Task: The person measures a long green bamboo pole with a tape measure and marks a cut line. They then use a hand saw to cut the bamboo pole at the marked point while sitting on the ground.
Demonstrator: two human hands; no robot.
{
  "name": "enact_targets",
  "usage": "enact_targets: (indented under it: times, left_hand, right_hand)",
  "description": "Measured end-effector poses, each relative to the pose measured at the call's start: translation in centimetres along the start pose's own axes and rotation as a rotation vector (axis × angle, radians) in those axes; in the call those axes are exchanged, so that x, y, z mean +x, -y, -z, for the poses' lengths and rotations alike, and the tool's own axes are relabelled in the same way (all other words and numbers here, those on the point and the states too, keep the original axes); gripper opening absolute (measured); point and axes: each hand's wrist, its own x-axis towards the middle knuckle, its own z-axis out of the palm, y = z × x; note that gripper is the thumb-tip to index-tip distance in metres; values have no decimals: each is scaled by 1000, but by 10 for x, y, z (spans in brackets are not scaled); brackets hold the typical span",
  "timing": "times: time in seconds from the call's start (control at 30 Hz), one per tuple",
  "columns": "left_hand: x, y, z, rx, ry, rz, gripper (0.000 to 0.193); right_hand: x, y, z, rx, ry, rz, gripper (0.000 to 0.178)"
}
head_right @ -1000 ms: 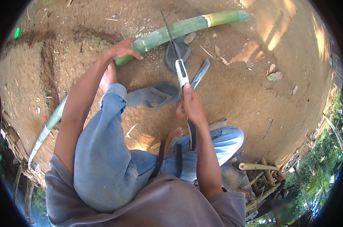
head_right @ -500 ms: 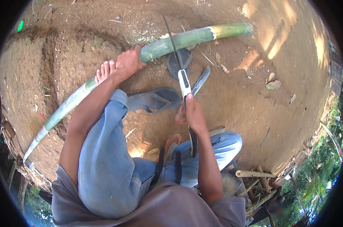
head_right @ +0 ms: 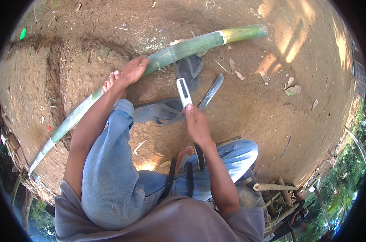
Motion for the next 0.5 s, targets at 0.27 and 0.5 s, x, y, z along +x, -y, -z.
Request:
enact_targets:
  times: [0.27, 0.5]
  left_hand:
    - [-8, -23, -17, 213, -207, 24, 55]
    - [-11, -31, -19, 284, -248, 69, 54]
  right_hand:
    - [18, -13, -15, -380, -18, 228, 57]
    - [13, -7, -22, -424, -6, 192, 58]
